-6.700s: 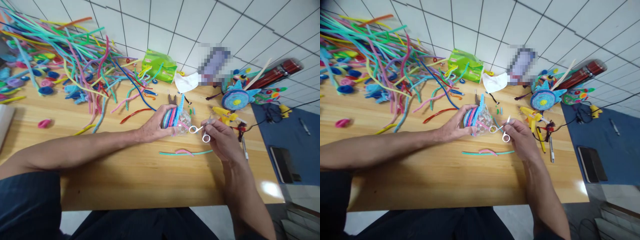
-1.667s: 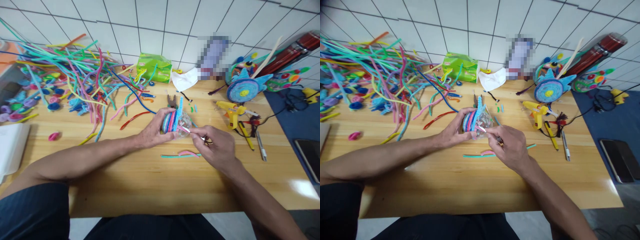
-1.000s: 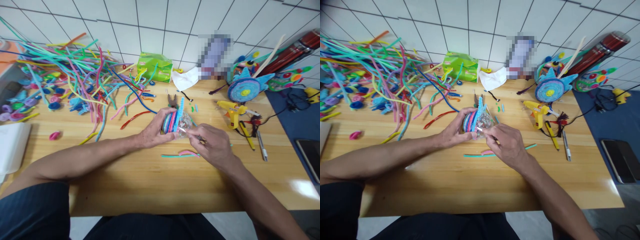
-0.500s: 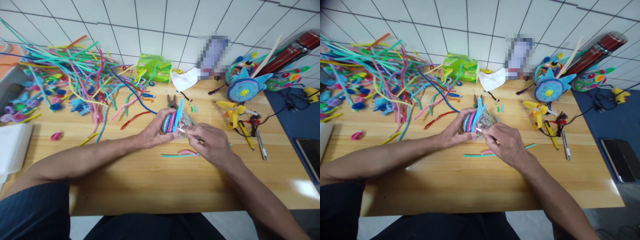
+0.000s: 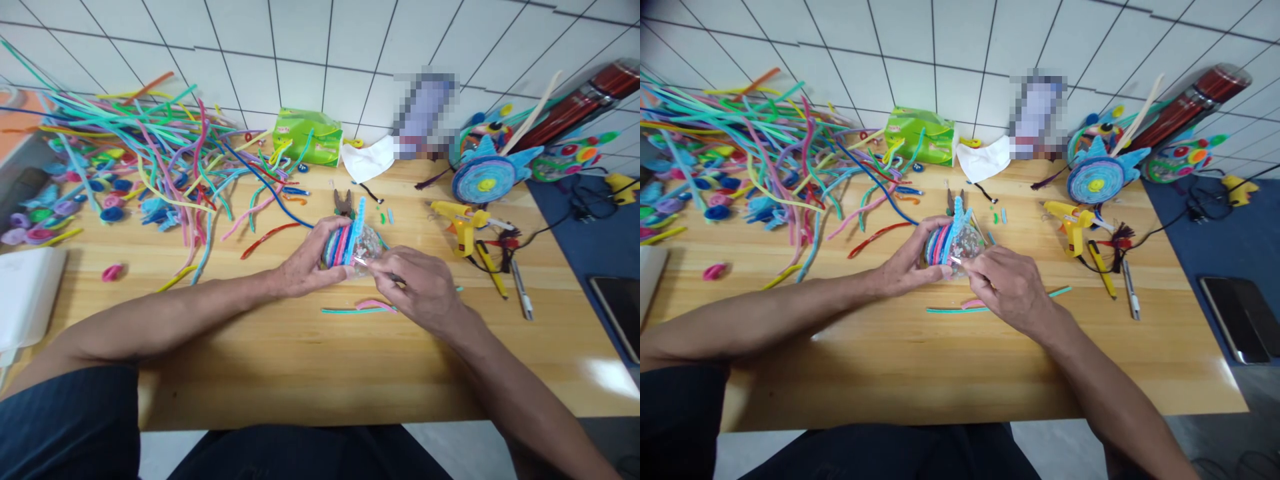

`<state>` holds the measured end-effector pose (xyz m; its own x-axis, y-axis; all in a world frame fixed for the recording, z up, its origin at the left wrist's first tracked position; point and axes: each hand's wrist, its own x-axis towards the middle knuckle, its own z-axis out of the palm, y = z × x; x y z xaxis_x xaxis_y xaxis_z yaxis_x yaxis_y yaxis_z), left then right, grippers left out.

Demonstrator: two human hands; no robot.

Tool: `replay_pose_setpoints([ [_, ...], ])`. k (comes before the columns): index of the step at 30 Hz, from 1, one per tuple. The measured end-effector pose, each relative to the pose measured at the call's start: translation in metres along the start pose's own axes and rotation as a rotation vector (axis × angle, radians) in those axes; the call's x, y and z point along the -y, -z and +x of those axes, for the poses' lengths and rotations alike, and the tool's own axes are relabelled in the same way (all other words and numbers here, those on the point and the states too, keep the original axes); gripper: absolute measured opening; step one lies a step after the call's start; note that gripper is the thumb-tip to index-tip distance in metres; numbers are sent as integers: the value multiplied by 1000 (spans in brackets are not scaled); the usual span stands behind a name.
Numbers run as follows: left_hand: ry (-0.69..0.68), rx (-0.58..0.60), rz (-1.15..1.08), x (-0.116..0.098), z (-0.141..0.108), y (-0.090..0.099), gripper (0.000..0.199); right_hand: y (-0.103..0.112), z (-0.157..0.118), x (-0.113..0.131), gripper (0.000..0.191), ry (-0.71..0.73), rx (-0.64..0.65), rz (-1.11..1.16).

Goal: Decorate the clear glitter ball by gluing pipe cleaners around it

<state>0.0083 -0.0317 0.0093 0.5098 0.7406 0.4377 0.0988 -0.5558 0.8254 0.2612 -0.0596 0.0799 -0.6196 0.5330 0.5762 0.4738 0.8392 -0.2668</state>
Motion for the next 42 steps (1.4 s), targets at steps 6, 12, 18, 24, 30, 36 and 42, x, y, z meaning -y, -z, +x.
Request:
replay_pose_setpoints([
  [6, 60, -4, -23, -2, 2, 1, 77, -2, -4, 2, 26, -131, -42, 7],
  [12, 71, -10, -27, -2, 3, 0, 77, -4, -2, 3, 25, -81, -43, 5],
  [18, 41, -23, -32, 0, 2, -1, 77, -4, -1, 1, 26, -84, -22, 7],
  [24, 14, -18, -16, 3, 0, -1, 79, -4, -1, 0, 27, -52, -9, 36],
  [30, 44, -21, -30, 4, 2, -1, 79, -4, -2, 2, 29, -70, -10, 36],
  [36, 73, -14, -53, -1, 3, 0, 78, 2, -6, 1, 24, -101, -18, -9],
  [42, 87, -11, -41, -2, 3, -1, 77, 1, -7, 2, 25, -99, -27, -8],
])
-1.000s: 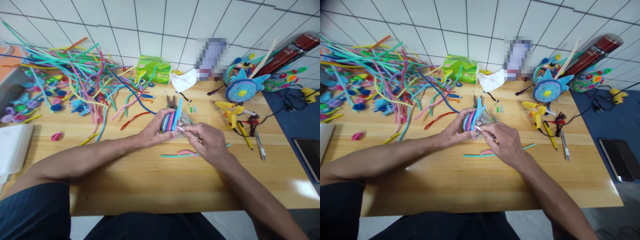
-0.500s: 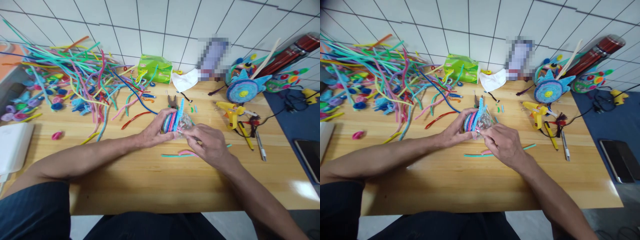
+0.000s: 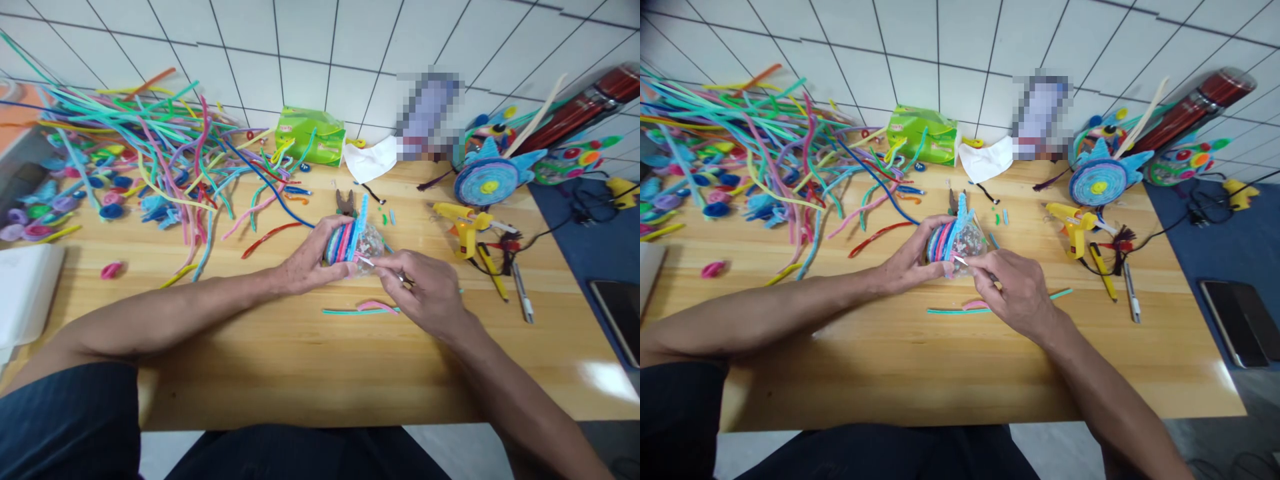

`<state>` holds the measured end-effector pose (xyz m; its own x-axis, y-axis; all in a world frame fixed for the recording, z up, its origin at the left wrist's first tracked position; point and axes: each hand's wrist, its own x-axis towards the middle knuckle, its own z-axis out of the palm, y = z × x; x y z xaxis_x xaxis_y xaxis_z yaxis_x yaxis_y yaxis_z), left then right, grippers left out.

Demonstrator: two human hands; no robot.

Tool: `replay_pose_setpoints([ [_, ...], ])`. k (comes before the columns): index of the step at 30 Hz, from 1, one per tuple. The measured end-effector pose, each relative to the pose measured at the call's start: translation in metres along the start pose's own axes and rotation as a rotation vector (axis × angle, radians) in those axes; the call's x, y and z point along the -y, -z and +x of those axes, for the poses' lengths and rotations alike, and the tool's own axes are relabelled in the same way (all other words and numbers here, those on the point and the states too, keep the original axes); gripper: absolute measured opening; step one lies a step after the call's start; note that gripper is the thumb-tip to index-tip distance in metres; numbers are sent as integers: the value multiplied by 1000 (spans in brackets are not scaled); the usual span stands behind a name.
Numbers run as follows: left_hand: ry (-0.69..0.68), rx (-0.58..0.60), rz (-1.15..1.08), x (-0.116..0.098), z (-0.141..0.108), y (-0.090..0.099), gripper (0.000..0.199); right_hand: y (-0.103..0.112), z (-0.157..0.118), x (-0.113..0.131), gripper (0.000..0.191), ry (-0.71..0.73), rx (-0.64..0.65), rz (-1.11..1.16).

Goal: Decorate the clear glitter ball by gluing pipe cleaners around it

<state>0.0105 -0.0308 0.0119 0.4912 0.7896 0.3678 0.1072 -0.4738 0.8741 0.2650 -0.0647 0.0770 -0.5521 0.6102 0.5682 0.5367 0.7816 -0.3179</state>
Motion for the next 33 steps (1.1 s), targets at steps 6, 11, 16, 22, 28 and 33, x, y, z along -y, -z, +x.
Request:
replay_pose_setpoints([
  [6, -18, -12, 11, 3, 0, -1, 77, -4, 2, 2, 33, -6, -2, -15],
  [11, -33, -5, 20, 4, 0, -1, 75, -4, 5, 2, 30, 18, -2, -6],
  [16, -45, -6, 21, 6, 0, -1, 76, -4, 6, 2, 29, 30, 1, -14],
  [22, -30, -19, 10, 6, 0, -2, 72, -6, 5, 3, 29, 52, -14, -13],
  [28, -65, -13, 41, 5, 1, -1, 72, -8, 3, 2, 30, 55, -14, -10],
  [33, -70, -14, 47, 5, 1, -1, 70, -9, 1, 0, 32, 62, -22, 1],
])
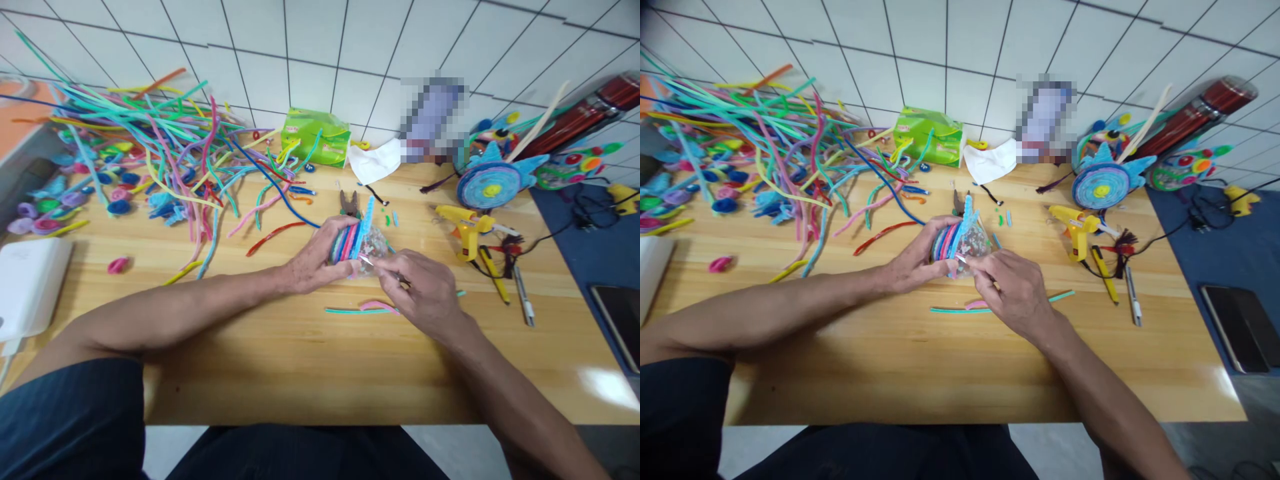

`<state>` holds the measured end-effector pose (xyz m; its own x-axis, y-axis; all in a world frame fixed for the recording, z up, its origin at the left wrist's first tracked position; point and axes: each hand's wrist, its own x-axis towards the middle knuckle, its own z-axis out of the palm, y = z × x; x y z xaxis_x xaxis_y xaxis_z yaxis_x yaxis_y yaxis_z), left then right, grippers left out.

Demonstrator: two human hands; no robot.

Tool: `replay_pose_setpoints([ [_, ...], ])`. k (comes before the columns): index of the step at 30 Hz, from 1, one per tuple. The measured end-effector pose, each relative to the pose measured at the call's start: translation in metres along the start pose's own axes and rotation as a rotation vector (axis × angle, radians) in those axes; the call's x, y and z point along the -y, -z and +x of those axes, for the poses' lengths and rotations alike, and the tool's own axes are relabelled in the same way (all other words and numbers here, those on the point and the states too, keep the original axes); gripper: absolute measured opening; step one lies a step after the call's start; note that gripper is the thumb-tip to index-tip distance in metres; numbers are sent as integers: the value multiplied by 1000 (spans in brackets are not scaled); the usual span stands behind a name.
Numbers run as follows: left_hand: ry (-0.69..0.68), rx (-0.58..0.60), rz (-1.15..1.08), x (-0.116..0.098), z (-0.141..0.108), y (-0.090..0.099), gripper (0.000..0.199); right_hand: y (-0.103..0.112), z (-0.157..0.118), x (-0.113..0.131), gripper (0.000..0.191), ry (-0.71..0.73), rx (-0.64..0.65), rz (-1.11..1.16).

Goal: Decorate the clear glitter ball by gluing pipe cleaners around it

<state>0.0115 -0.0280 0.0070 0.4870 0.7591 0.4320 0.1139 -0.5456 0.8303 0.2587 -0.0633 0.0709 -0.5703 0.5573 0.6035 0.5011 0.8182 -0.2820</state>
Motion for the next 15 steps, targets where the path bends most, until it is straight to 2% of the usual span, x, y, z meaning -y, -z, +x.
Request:
replay_pose_setpoints([
  [10, -15, 15, 13, 2, 0, 0, 70, 0, 2, 1, 27, 2, 8, -20],
  [15, -13, 13, 32, 1, 0, 0, 69, 0, 1, 2, 24, -55, -8, -15],
])
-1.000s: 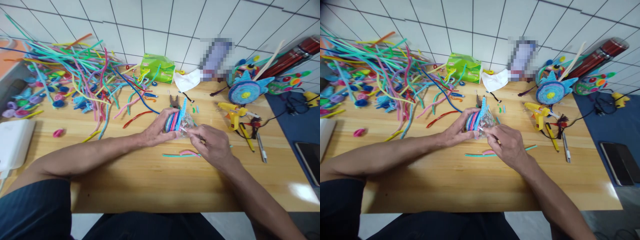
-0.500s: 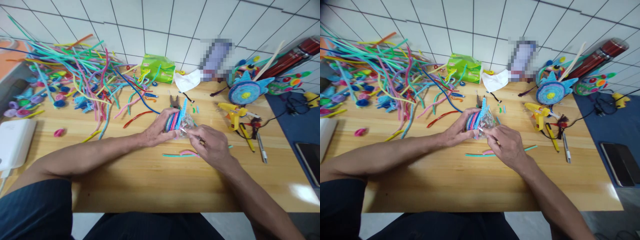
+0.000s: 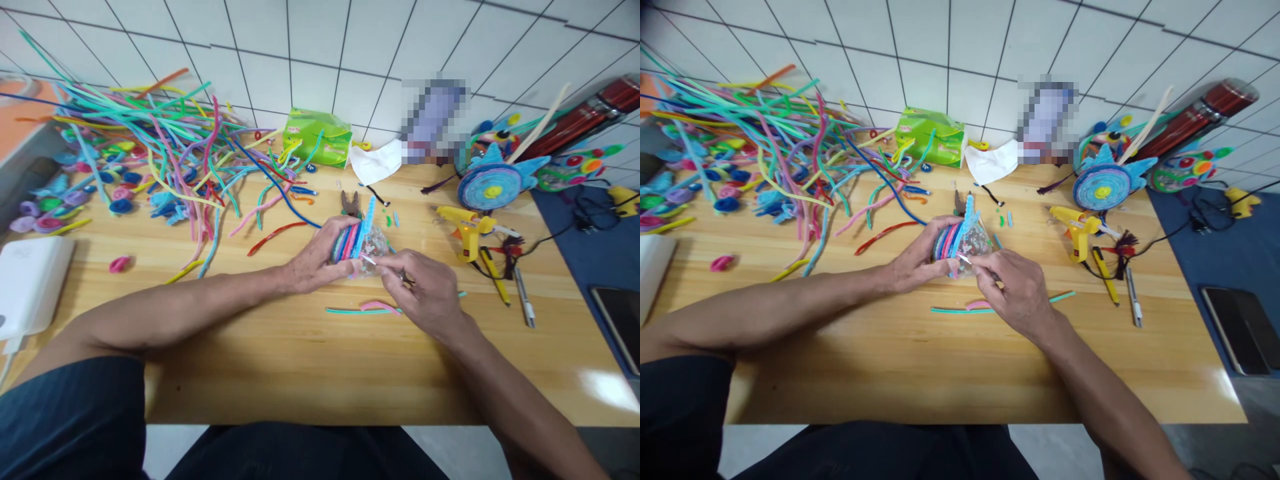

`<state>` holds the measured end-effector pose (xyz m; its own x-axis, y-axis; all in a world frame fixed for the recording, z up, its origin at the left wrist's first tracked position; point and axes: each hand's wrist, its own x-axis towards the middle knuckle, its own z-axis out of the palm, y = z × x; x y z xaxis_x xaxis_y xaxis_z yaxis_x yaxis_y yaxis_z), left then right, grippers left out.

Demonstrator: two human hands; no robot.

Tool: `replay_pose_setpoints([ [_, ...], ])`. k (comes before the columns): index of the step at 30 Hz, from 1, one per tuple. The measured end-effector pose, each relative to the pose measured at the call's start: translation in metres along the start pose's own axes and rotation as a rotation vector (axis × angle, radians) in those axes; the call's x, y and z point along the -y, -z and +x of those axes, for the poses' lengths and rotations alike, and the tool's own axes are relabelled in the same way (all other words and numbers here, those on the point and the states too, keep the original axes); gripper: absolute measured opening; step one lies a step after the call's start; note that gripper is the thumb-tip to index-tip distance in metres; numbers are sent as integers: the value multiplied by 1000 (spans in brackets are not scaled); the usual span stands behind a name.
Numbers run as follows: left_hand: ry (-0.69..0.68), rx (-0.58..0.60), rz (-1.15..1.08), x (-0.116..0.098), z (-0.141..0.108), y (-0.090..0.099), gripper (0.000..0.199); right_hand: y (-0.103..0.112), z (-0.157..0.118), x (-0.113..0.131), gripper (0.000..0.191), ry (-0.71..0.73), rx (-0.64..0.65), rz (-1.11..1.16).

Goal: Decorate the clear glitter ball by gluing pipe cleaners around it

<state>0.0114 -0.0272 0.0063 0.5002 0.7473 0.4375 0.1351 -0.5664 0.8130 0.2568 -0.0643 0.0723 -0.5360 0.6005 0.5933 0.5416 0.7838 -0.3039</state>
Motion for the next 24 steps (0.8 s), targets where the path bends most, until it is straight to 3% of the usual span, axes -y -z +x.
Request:
replay_pose_setpoints([
  [10, 12, -1, -6, -2, 0, 1, 69, -1, -1, 0, 22, -53, -12, 28],
  [24, 31, -9, -50, -1, 0, 0, 72, -3, 0, 1, 33, 22, -8, 10],
])
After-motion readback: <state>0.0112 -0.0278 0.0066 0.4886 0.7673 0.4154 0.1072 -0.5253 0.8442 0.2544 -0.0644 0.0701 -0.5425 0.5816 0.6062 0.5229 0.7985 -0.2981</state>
